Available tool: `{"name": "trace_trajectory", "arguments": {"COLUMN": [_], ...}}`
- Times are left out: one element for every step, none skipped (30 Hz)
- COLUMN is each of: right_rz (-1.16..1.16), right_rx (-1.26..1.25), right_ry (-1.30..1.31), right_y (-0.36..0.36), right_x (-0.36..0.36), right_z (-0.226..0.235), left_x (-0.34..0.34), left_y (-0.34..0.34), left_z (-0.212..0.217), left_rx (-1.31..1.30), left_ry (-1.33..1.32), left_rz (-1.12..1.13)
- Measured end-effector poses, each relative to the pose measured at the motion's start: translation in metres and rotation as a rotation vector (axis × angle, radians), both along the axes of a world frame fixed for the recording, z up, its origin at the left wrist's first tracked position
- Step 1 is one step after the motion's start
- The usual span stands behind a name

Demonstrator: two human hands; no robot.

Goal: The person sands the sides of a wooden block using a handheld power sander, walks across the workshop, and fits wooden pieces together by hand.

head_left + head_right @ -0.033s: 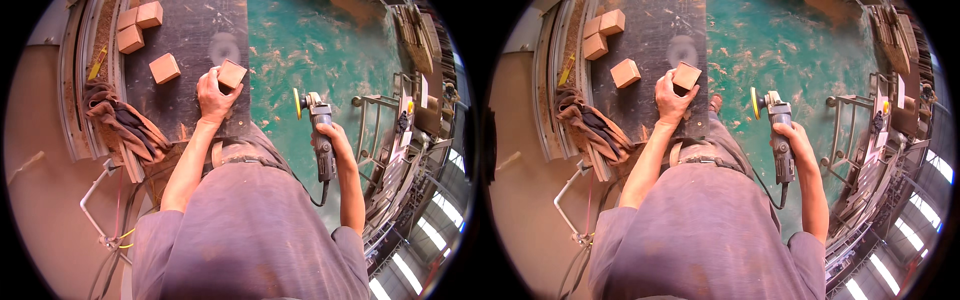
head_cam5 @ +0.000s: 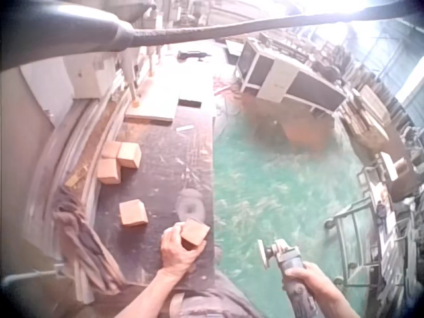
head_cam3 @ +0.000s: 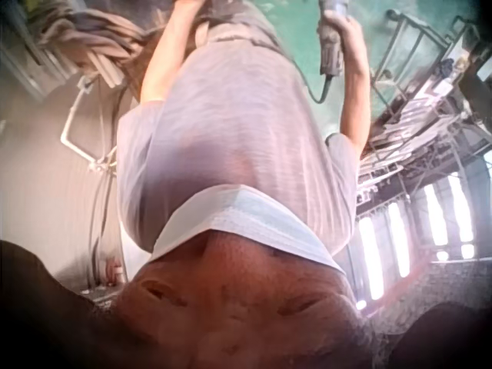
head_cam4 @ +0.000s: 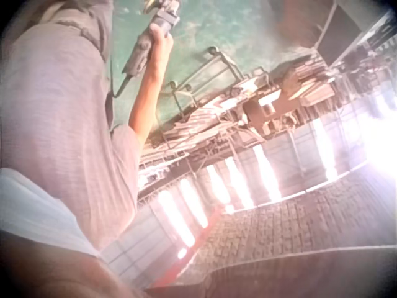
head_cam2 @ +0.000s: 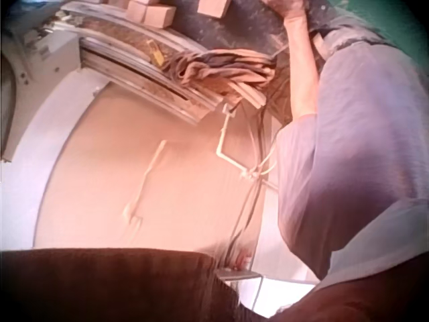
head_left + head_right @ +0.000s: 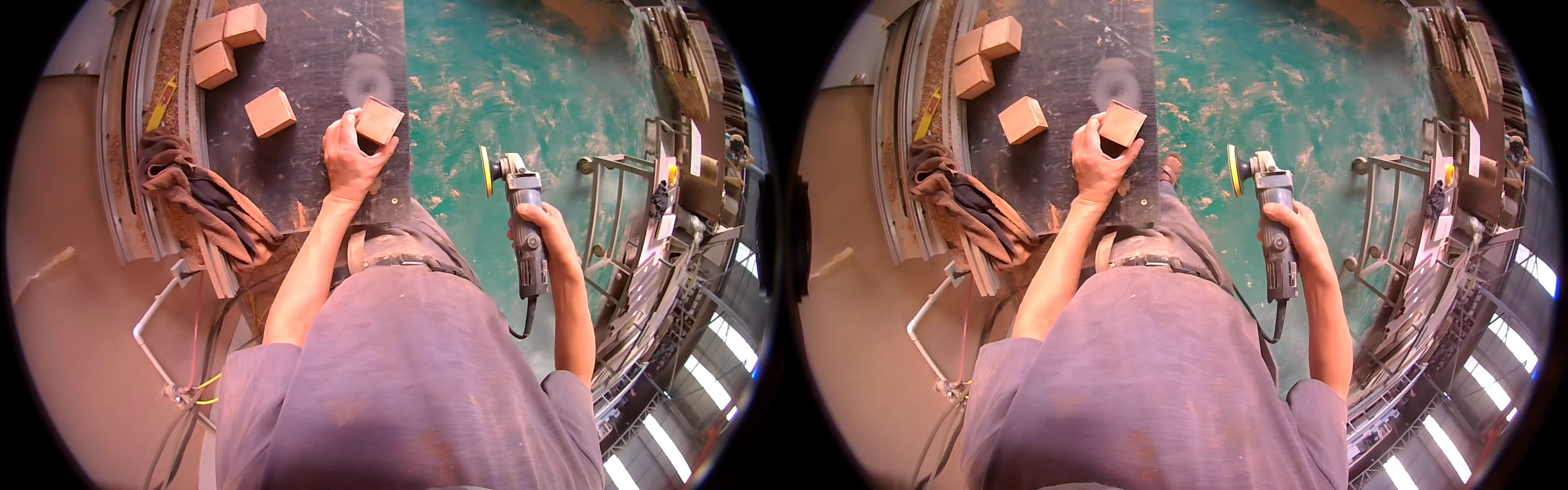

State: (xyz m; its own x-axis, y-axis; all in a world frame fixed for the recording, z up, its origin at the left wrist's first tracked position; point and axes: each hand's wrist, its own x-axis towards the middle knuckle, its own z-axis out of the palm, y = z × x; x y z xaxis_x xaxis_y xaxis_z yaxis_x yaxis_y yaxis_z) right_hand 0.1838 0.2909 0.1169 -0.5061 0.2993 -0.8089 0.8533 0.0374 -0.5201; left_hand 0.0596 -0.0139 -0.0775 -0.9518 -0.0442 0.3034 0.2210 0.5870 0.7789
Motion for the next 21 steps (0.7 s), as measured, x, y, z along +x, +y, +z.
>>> {"name": "trace_trajectory", "arguments": {"right_rz": [-0.019,-0.028,-0.03,-0.061,-0.091,-0.088,-0.133,-0.177,-0.17,-0.224,-0.277,-0.319,-0.314,-0.349,-0.385,-0.402,-0.402,-0.417,-0.434,-0.436,-0.454], "right_rx": [-0.003,-0.016,-0.026,-0.05,-0.075,-0.084,-0.097,-0.11,-0.119,-0.13,-0.141,-0.171,-0.175,-0.188,-0.2,-0.209,-0.212,-0.223,-0.233,-0.234,-0.233], "right_ry": [-0.008,-0.008,-0.004,0.001,0.005,0.009,0.018,0.026,0.031,0.05,0.07,0.074,0.081,0.065,0.049,0.044,0.05,0.055,0.057,0.059,0.07], "right_y": [-0.001,0.0,0.0,0.0,0.001,0.002,0.003,0.004,0.003,0.003,0.003,0.007,0.007,0.007,0.007,0.007,0.007,0.006,0.005,0.003,-0.001], "right_x": [0.005,0.01,0.015,0.019,0.023,0.027,0.031,0.035,0.038,0.041,0.044,0.049,0.052,0.053,0.055,0.057,0.058,0.058,0.059,0.059,0.058], "right_z": [-0.002,-0.006,-0.009,-0.011,-0.014,-0.018,-0.021,-0.025,-0.027,-0.029,-0.032,-0.039,-0.041,-0.042,-0.043,-0.045,-0.045,-0.045,-0.045,-0.045,-0.043], "left_x": [-0.001,-0.001,0.001,0.002,0.003,0.003,0.004,0.005,0.006,0.005,0.005,0.006,0.007,0.007,0.006,0.006,0.006,0.006,0.006,0.006,0.006], "left_y": [0.0,0.0,0.0,0.0,-0.002,-0.003,-0.006,-0.007,-0.008,-0.008,-0.008,-0.01,-0.011,-0.011,-0.012,-0.014,-0.015,-0.017,-0.018,-0.019,-0.02], "left_z": [0.004,0.009,0.013,0.02,0.023,0.026,0.029,0.035,0.037,0.038,0.04,0.043,0.045,0.048,0.05,0.05,0.048,0.048,0.047,0.047,0.047], "left_rx": [0.002,-0.009,0.043,0.095,0.086,0.15,0.214,0.254,0.247,0.311,0.376,0.406,0.403,0.544,0.684,0.682,0.737,0.791,0.789,0.808,0.827], "left_ry": [-0.013,-0.01,-0.096,-0.182,-0.177,-0.226,-0.274,-0.318,-0.312,-0.333,-0.354,-0.385,-0.377,-0.39,-0.402,-0.396,-0.397,-0.398,-0.397,-0.415,-0.433], "left_rz": [-0.005,-0.009,0.025,0.062,0.063,0.064,0.067,0.069,0.076,0.075,0.074,0.069,0.072,0.046,0.017,0.015,-0.014,-0.044,-0.047,-0.062,-0.076]}}
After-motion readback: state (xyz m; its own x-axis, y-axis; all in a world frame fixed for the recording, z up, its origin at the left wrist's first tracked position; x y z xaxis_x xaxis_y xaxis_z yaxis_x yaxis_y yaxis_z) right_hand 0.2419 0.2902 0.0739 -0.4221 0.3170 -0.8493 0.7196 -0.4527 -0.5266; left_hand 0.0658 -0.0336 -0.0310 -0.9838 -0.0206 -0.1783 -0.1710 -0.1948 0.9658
